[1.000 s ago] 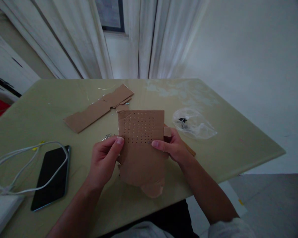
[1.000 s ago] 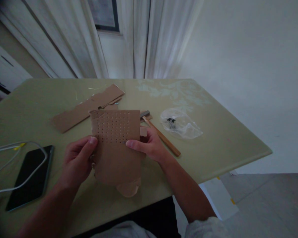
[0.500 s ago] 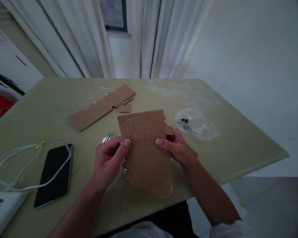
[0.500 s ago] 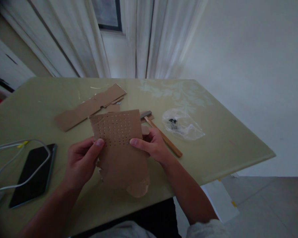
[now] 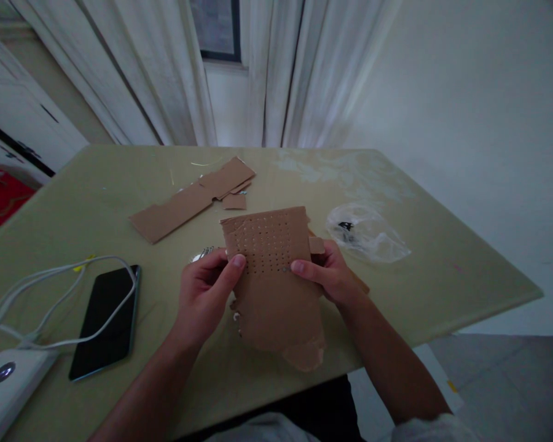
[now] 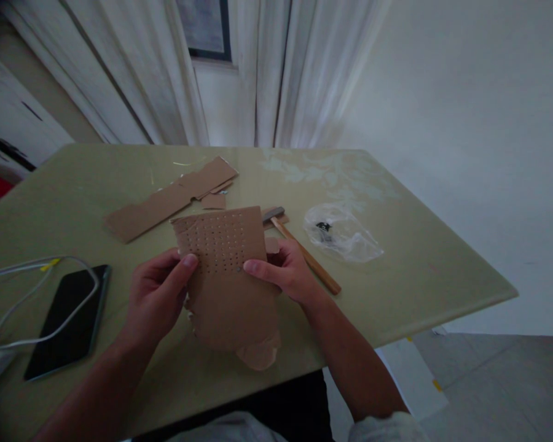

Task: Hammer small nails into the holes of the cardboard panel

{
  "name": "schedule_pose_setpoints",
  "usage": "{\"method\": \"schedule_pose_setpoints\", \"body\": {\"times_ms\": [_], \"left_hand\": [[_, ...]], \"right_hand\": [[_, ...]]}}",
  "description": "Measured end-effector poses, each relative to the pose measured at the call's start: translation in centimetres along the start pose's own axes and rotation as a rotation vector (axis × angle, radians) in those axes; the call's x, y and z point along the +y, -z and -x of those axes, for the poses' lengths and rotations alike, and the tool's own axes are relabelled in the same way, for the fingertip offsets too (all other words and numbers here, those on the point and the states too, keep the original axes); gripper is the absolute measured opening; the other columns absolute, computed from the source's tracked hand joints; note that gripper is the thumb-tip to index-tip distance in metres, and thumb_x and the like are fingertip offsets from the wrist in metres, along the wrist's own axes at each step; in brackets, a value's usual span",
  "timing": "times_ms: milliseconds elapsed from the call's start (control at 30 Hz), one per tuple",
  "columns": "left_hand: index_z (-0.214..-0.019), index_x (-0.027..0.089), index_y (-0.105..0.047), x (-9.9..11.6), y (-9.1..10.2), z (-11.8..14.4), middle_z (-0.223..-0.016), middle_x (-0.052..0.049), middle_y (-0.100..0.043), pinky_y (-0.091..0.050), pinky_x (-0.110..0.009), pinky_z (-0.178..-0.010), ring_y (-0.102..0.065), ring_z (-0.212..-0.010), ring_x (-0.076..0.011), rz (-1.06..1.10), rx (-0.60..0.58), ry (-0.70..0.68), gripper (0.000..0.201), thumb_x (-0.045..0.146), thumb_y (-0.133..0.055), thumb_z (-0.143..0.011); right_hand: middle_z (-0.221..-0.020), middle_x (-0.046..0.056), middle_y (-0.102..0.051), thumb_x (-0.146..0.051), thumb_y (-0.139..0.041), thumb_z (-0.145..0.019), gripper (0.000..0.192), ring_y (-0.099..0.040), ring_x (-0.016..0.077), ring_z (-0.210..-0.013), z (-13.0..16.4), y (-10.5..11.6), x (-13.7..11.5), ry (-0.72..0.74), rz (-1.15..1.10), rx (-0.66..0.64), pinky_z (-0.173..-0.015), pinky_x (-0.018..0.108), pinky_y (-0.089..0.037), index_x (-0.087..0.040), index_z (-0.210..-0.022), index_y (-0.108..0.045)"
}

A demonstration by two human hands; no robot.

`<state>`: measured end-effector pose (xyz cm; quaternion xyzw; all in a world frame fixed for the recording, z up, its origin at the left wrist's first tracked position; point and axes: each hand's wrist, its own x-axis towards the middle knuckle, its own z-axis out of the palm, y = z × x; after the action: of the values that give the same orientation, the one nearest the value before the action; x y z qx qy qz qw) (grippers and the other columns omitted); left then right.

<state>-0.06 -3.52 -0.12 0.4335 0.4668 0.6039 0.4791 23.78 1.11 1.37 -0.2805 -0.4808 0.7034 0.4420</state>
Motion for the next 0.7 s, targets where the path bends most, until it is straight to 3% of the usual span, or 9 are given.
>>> {"method": "schedule_pose_setpoints", "body": {"times_ms": [300,500,700], "left_hand": [[-0.102,0.022,-0.090,0.6,-0.7,-0.1,-0.097,-0.007,-0.084,-0.061,-0.029,-0.081,-0.076,-0.090,-0.0207,0.201,-0.026,0.040,0.030,0.051,-0.093,-0.091],[-0.102,0.023,-0.090,0.9,-1.1,-0.2,-0.096,-0.006,-0.085,-0.064,-0.030,-0.083,-0.080,-0.092,-0.0219,0.273,-0.032,0.078,0.028,0.047,-0.096,-0.089],[-0.098,0.025,-0.089,1.5,-1.2,-0.2,-0.092,-0.004,-0.084,-0.063,-0.026,-0.072,-0.077,-0.080,-0.0184,0.340,0.001,0.102,0.027,0.046,-0.099,-0.084]], "right_hand": [[-0.095,0.004,-0.089,-0.037,-0.101,-0.083,0.028,-0.083,0.0168,-0.079,0.1,0.2,0.1,-0.018,0.024,0.013,-0.071,0.025,-0.067,-0.021,-0.102,-0.089],[-0.095,0.004,-0.089,-0.040,-0.101,-0.082,0.030,-0.083,0.0172,-0.079,0.1,0.3,0.0,-0.032,0.039,0.028,-0.071,0.026,-0.066,-0.022,-0.102,-0.089],[-0.099,0.006,-0.090,-0.041,-0.101,-0.082,0.032,-0.084,0.0184,-0.082,0.0,0.5,0.1,-0.048,0.043,0.024,-0.074,0.028,-0.069,-0.022,-0.105,-0.089]]}}
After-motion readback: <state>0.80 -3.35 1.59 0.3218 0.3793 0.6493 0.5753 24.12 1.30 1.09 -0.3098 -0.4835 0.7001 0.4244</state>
